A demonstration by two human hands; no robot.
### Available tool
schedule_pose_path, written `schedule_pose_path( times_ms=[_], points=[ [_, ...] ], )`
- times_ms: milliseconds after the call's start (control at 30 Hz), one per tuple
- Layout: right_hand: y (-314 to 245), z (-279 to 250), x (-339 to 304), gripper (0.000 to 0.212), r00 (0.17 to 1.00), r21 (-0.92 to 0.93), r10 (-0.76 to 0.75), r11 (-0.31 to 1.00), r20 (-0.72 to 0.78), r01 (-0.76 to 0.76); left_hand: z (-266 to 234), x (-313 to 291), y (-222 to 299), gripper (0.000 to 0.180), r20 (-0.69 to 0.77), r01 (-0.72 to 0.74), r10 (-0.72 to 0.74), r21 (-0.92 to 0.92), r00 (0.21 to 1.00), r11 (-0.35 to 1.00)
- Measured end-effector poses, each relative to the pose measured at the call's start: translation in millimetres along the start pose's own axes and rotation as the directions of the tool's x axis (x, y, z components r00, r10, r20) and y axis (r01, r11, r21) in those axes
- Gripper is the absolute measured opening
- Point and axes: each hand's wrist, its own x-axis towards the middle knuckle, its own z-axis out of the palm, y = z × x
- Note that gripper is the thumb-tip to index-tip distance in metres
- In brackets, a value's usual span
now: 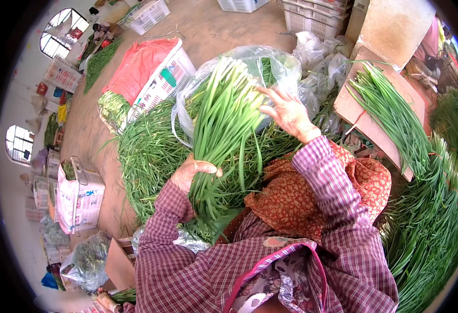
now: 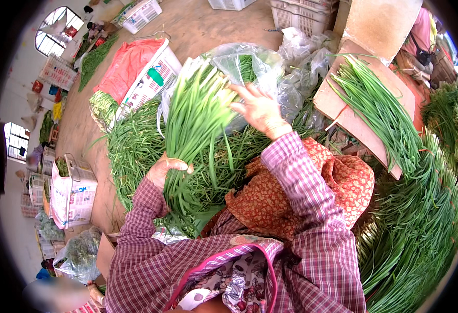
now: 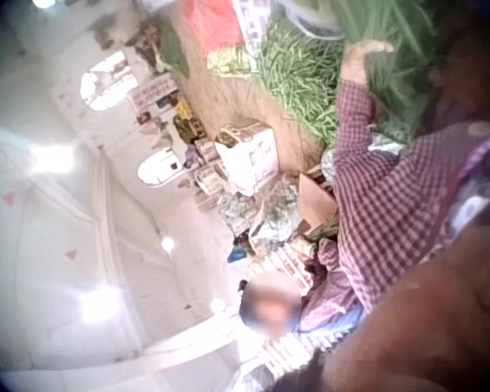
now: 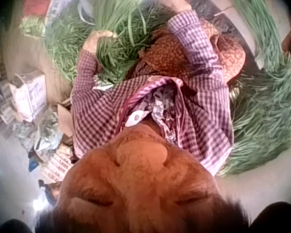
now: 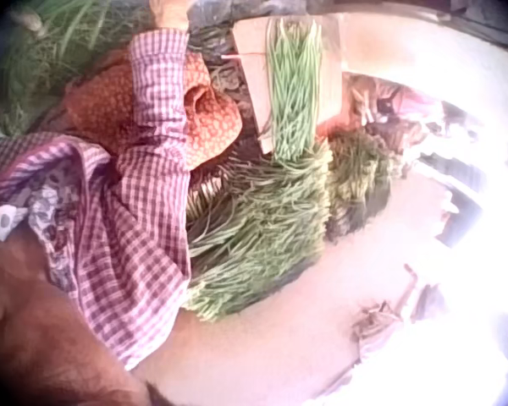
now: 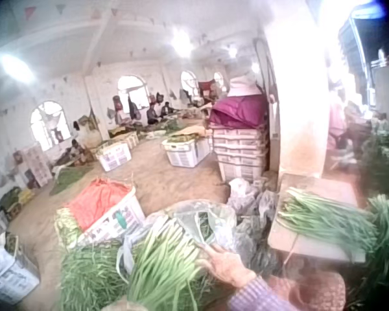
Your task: The person sorts through green onions by hand, pulling them from a plastic bag, removing damaged leaves, and gathering them into bundles.
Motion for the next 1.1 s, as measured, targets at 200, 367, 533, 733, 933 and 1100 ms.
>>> schedule_pose_path(
  times_ms=[200,367,533,733,933,1100],
  points=[
    [21,-37,12,0.042,0.970,0.088,0.161,0.985,-0.179,-0.148,-19,-4,-22,0.048,-0.122,0.048,-0.036,0.092,0.992,0.995],
    [-57,-36,27,0.047,0.885,0.100,-0.222,0.953,-0.409,0.285,-1,-1,-7,0.036,-0.135,-0.038,0.033,-0.041,0.990,0.998],
    [21,30,-5,0.050,0.905,0.005,0.425,0.905,-0.027,-0.425,-5,1,2,0.034,-0.094,-0.051,0.053,0.025,0.994,0.998],
    [-14,-2,-1,0.022,0.905,0.495,0.260,0.867,-0.338,-0.064,-9,-1,-7,0.033,-0.065,-0.056,0.052,-0.063,0.997,0.996],
    [-65,-25,5,0.008,0.934,0.288,0.026,0.954,-0.356,0.083,-18,7,-14,0.042,0.052,-0.022,0.030,-0.164,0.998,0.986],
    [-73,-35,12,0.010,0.949,0.160,-0.074,0.979,-0.308,0.128,-1,0,1,0.032,0.026,-0.075,0.077,-0.069,0.997,0.995]
  ],
)
